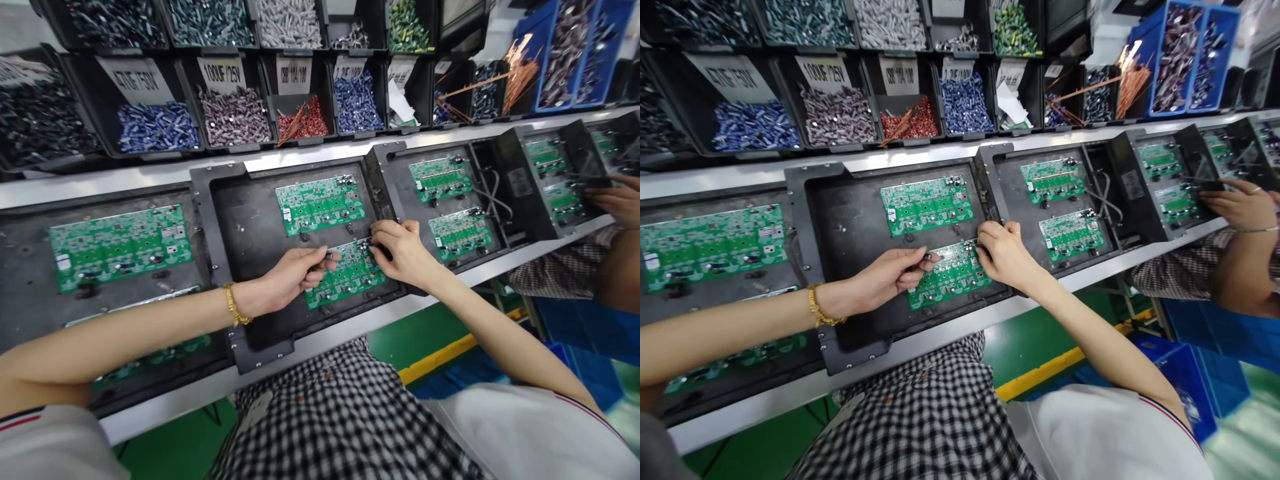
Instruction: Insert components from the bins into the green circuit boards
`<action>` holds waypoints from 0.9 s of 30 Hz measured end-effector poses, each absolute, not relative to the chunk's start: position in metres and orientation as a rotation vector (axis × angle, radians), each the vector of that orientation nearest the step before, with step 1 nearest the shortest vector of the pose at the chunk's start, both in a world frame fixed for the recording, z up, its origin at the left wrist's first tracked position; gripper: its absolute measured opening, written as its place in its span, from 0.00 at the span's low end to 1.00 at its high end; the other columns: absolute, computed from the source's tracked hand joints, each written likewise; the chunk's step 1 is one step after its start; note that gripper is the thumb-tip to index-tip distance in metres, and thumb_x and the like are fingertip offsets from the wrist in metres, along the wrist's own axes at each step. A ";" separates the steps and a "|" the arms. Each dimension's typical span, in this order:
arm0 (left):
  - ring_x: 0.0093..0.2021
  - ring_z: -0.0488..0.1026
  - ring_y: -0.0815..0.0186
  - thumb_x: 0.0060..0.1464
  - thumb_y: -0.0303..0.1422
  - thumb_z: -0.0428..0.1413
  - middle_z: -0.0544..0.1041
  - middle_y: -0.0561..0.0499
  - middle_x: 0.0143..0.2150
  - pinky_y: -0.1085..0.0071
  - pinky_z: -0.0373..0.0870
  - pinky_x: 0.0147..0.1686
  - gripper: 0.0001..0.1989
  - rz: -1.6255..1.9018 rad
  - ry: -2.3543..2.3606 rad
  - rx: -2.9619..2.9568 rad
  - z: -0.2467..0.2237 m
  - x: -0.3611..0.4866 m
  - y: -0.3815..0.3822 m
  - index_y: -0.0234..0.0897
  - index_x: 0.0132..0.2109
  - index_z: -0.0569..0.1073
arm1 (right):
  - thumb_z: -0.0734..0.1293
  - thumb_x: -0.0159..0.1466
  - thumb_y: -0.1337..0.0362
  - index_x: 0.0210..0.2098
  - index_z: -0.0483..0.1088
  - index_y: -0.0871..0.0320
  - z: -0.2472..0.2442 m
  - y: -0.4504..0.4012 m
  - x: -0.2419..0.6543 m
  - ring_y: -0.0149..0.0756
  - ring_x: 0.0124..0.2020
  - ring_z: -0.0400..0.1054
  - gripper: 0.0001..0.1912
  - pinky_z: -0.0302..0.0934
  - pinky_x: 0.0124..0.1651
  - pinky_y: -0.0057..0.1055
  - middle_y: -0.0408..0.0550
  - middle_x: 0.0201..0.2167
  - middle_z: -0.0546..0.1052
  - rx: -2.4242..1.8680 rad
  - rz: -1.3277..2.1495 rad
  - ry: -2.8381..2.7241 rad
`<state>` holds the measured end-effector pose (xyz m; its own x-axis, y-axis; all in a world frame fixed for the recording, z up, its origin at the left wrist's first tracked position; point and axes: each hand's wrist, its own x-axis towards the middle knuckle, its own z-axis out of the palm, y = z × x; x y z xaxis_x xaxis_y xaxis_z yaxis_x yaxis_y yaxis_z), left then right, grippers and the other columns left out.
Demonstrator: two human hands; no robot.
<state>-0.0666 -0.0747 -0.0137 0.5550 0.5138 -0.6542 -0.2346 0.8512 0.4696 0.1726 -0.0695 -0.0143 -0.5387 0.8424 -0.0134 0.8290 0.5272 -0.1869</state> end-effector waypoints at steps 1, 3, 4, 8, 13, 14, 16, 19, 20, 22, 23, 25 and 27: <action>0.19 0.51 0.81 0.60 0.32 0.52 0.70 0.49 0.29 0.80 0.43 0.18 0.13 0.444 0.886 0.354 -0.014 -0.067 -0.075 0.26 0.34 0.76 | 0.59 0.60 0.69 0.31 0.64 0.60 -0.014 -0.069 0.173 0.38 0.41 0.67 0.04 0.44 0.41 0.36 0.51 0.41 0.74 -1.475 0.257 -2.667; 0.19 0.52 0.81 0.60 0.31 0.52 0.71 0.47 0.31 0.79 0.43 0.18 0.12 0.438 0.898 0.386 -0.015 -0.066 -0.075 0.26 0.36 0.76 | 0.58 0.60 0.69 0.31 0.64 0.60 -0.015 -0.069 0.173 0.37 0.41 0.67 0.04 0.44 0.41 0.36 0.51 0.41 0.74 -1.485 0.259 -2.652; 0.19 0.52 0.80 0.59 0.31 0.52 0.71 0.47 0.33 0.79 0.43 0.18 0.11 0.439 0.902 0.410 -0.016 -0.066 -0.075 0.26 0.38 0.76 | 0.58 0.60 0.69 0.31 0.64 0.60 -0.015 -0.069 0.173 0.37 0.41 0.67 0.04 0.44 0.42 0.36 0.51 0.41 0.74 -1.482 0.269 -2.650; 0.20 0.52 0.80 0.58 0.33 0.54 0.72 0.46 0.36 0.78 0.44 0.19 0.11 0.451 0.894 0.501 -0.016 -0.063 -0.077 0.28 0.41 0.75 | 0.59 0.60 0.69 0.31 0.64 0.60 -0.014 -0.069 0.172 0.37 0.41 0.68 0.03 0.44 0.42 0.36 0.50 0.41 0.74 -1.479 0.296 -2.640; 0.20 0.55 0.75 0.61 0.40 0.47 0.68 0.52 0.25 0.77 0.50 0.20 0.17 0.460 1.005 0.989 0.004 -0.089 -0.081 0.31 0.36 0.73 | 0.59 0.59 0.69 0.31 0.64 0.59 -0.015 -0.070 0.173 0.37 0.40 0.67 0.03 0.44 0.41 0.36 0.50 0.40 0.74 -1.511 0.308 -2.605; 0.21 0.58 0.74 0.62 0.40 0.46 0.68 0.52 0.24 0.77 0.53 0.21 0.18 0.479 1.063 1.217 0.008 -0.100 -0.084 0.32 0.34 0.73 | 0.59 0.59 0.69 0.31 0.64 0.59 -0.015 -0.070 0.173 0.37 0.40 0.67 0.04 0.44 0.41 0.36 0.50 0.39 0.74 -1.513 0.304 -2.600; 0.25 0.65 0.70 0.62 0.36 0.45 0.72 0.50 0.26 0.75 0.59 0.26 0.16 0.526 1.127 1.705 0.011 -0.125 -0.092 0.33 0.32 0.72 | 0.59 0.59 0.70 0.30 0.64 0.60 -0.016 -0.070 0.174 0.36 0.39 0.67 0.04 0.43 0.41 0.35 0.50 0.38 0.74 -1.502 0.292 -2.601; 0.27 0.71 0.69 0.61 0.30 0.45 0.76 0.51 0.28 0.75 0.63 0.29 0.13 0.579 0.931 2.176 0.005 -0.151 -0.109 0.35 0.32 0.72 | 0.59 0.58 0.70 0.30 0.64 0.60 -0.016 -0.069 0.173 0.36 0.38 0.67 0.03 0.43 0.40 0.35 0.49 0.38 0.74 -1.465 0.279 -2.622; 0.27 0.72 0.69 0.61 0.29 0.45 0.77 0.51 0.28 0.75 0.64 0.29 0.13 0.597 0.855 2.234 0.002 -0.153 -0.114 0.35 0.32 0.72 | 0.59 0.58 0.70 0.29 0.64 0.59 -0.017 -0.069 0.173 0.36 0.38 0.67 0.04 0.43 0.40 0.35 0.49 0.37 0.74 -1.457 0.271 -2.628; 0.26 0.73 0.70 0.61 0.28 0.44 0.77 0.51 0.27 0.76 0.64 0.29 0.13 0.652 0.828 2.237 -0.004 -0.150 -0.121 0.35 0.33 0.72 | 0.59 0.59 0.69 0.29 0.64 0.59 -0.017 -0.068 0.175 0.36 0.37 0.67 0.04 0.43 0.40 0.35 0.50 0.37 0.74 -1.449 0.237 -2.635; 0.26 0.73 0.70 0.61 0.28 0.44 0.77 0.51 0.27 0.77 0.64 0.29 0.14 0.660 0.863 2.204 -0.005 -0.145 -0.122 0.36 0.33 0.72 | 0.59 0.59 0.69 0.29 0.64 0.59 -0.018 -0.068 0.177 0.37 0.37 0.67 0.04 0.44 0.40 0.35 0.50 0.37 0.74 -1.443 0.217 -2.640; 0.25 0.72 0.70 0.61 0.29 0.44 0.77 0.51 0.26 0.77 0.64 0.29 0.14 0.622 0.959 2.118 -0.006 -0.133 -0.122 0.36 0.33 0.73 | 0.59 0.59 0.69 0.29 0.64 0.59 -0.019 -0.067 0.186 0.37 0.38 0.67 0.04 0.44 0.40 0.35 0.50 0.37 0.74 -1.412 0.187 -2.660; 0.25 0.72 0.69 0.60 0.32 0.44 0.76 0.50 0.26 0.76 0.62 0.29 0.15 0.519 1.042 2.025 -0.005 -0.119 -0.119 0.36 0.32 0.74 | 0.59 0.60 0.69 0.30 0.65 0.60 -0.020 -0.064 0.199 0.38 0.39 0.67 0.05 0.44 0.41 0.35 0.51 0.38 0.74 -1.378 0.178 -2.689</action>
<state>-0.1189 -0.1191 -0.0045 0.5795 0.8149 0.0043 0.4941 -0.3556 0.7933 0.1992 -0.0641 -0.0204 -0.5802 0.8130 0.0488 0.7996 0.5799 -0.1562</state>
